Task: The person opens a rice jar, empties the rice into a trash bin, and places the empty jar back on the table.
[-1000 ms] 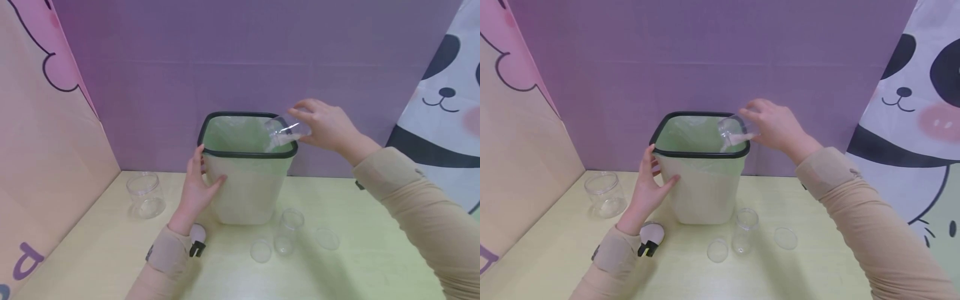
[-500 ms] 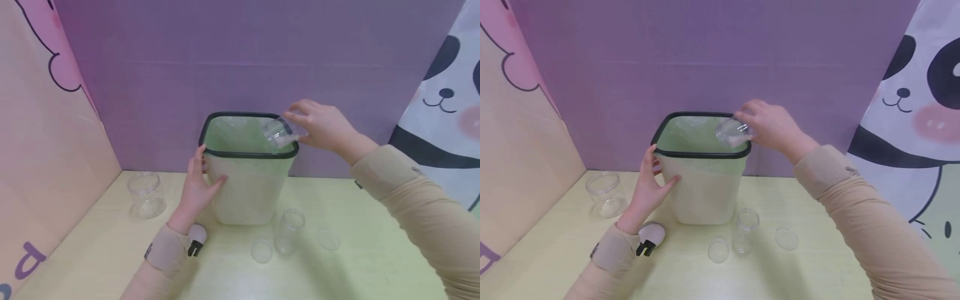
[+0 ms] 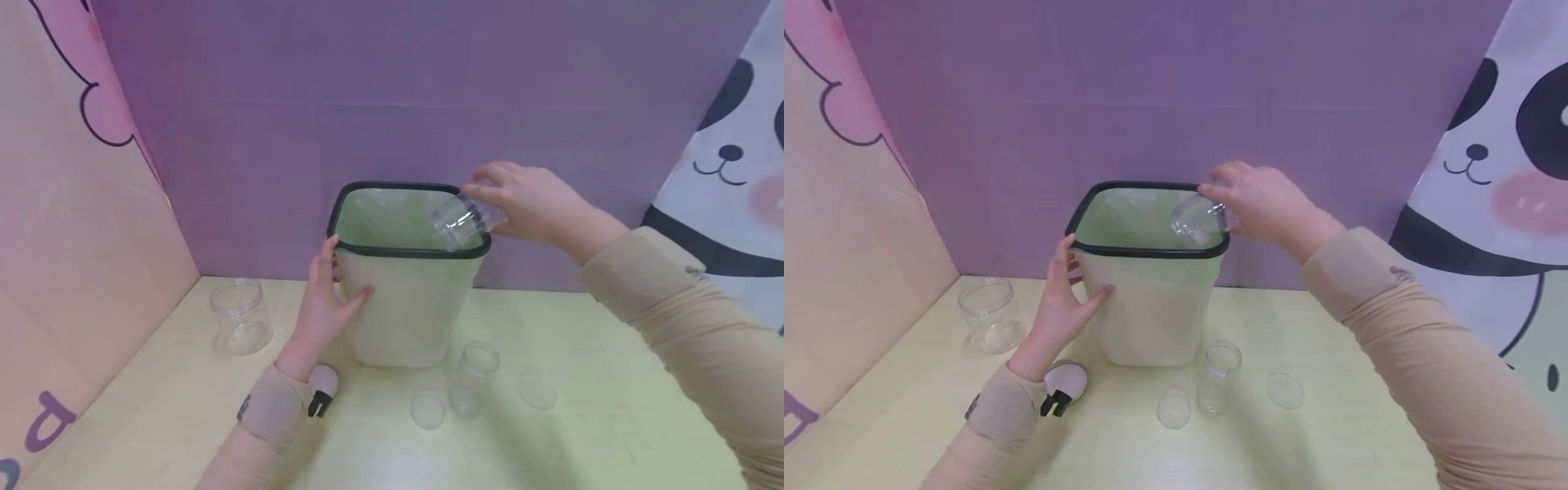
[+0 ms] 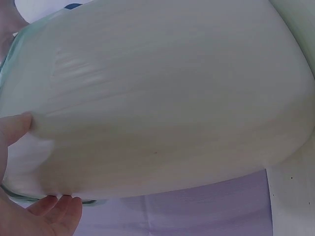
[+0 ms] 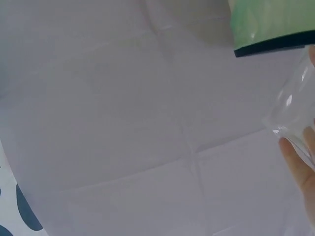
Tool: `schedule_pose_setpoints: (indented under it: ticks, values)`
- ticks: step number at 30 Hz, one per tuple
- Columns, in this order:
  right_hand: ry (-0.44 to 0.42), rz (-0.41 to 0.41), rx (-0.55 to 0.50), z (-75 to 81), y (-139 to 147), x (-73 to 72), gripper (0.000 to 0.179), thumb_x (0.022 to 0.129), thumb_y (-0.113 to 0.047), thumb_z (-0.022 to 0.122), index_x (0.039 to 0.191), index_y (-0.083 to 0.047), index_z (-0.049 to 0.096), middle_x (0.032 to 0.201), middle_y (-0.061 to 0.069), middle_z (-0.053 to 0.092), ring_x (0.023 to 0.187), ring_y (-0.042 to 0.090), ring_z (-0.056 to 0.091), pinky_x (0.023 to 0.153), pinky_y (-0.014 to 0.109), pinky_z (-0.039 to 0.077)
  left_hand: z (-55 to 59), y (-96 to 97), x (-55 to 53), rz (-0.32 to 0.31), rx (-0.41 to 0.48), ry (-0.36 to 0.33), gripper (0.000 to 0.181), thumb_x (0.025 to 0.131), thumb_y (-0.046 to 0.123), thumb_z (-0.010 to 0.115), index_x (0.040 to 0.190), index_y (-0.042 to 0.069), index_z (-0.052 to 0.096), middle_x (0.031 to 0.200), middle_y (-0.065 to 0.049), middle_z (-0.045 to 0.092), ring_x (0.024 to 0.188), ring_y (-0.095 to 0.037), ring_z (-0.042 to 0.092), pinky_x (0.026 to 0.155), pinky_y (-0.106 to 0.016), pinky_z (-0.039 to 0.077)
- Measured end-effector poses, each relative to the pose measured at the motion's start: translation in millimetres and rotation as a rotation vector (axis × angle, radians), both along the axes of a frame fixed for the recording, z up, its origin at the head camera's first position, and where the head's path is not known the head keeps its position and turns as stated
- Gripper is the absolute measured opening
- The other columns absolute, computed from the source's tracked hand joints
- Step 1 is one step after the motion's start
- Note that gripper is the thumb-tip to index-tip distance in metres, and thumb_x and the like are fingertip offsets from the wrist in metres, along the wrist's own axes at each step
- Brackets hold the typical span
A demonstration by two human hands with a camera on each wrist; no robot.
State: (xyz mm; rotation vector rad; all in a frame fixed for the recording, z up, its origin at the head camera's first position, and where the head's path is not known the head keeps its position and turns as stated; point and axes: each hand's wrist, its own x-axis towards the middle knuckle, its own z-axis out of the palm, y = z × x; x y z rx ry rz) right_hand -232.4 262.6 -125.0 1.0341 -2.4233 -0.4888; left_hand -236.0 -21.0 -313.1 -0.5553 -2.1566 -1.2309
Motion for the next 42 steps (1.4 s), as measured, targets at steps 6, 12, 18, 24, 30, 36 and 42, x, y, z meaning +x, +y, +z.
schedule_pose_setpoints:
  ticks: [6,12,18,24,30,36,42]
  values:
    - [-0.181,-0.114,0.008,9.9,-2.8,6.4,0.078,0.065,0.006,0.075,0.137,-0.008,0.048,0.130,0.021,0.050,0.119,0.039,0.047,0.089,0.054,0.049,-1.1,0.3,-0.8,-0.004,-0.006,0.039,0.091,0.078,0.014,0.076,0.148,0.011,0.018,0.124,-0.027,0.041,0.100,-0.036,0.052,0.086,-0.049,0.051]
    - [-0.334,-0.162,-0.148,14.3,-1.0,7.4,0.078,0.064,0.006,0.070,0.137,-0.009,0.049,0.129,0.020,0.049,0.118,0.039,0.045,0.095,0.055,0.043,-1.2,-0.8,-0.6,0.001,0.000,0.030,0.091,0.078,0.014,0.076,0.148,0.012,0.018,0.125,-0.027,0.041,0.103,-0.036,0.052,0.087,-0.049,0.051]
    - [-0.532,-0.257,-0.344,13.9,7.5,6.8,0.082,0.071,-0.005,0.071,0.145,-0.016,0.037,0.125,0.018,0.040,0.106,0.032,0.046,0.082,0.047,0.050,-1.9,-1.6,-2.4,0.004,0.002,0.011,0.092,0.078,0.016,0.076,0.148,0.014,0.017,0.125,-0.025,0.042,0.104,-0.035,0.052,0.088,-0.047,0.051]
    - [-0.650,-0.280,-0.488,10.7,17.7,3.4,0.083,0.081,-0.018,0.070,0.150,-0.019,0.024,0.132,0.020,0.039,0.120,0.036,0.045,0.090,0.057,0.048,-2.2,-1.9,-2.1,0.008,0.002,0.010,0.092,0.078,0.015,0.076,0.148,0.014,0.017,0.126,-0.025,0.041,0.105,-0.035,0.052,0.087,-0.048,0.051]
    - [-0.654,-0.271,-0.624,5.7,20.9,1.2,0.081,0.084,-0.022,0.070,0.149,-0.017,0.022,0.132,0.019,0.048,0.118,0.036,0.050,0.093,0.056,0.046,-2.0,-2.4,-2.3,0.010,-0.003,0.019,0.092,0.078,0.015,0.076,0.148,0.013,0.017,0.124,-0.025,0.042,0.104,-0.035,0.052,0.086,-0.048,0.051]
    - [-0.644,-0.270,-0.758,-0.1,19.6,-1.3,0.071,0.085,-0.022,0.070,0.141,-0.008,0.030,0.134,0.020,0.048,0.121,0.036,0.049,0.099,0.054,0.043,-2.6,-3.7,-3.2,0.003,0.001,0.012,0.092,0.078,0.015,0.077,0.148,0.012,0.017,0.126,-0.025,0.042,0.106,-0.036,0.052,0.089,-0.048,0.051]
    - [-0.570,-0.281,-0.866,-10.7,16.5,-4.6,0.070,0.084,-0.028,0.071,0.142,-0.010,0.036,0.138,0.019,0.042,0.124,0.038,0.044,0.101,0.055,0.041,-3.2,-4.7,-2.6,0.007,0.004,-0.004,0.093,0.078,0.015,0.077,0.149,0.014,0.017,0.127,-0.025,0.041,0.106,-0.036,0.052,0.088,-0.048,0.051]
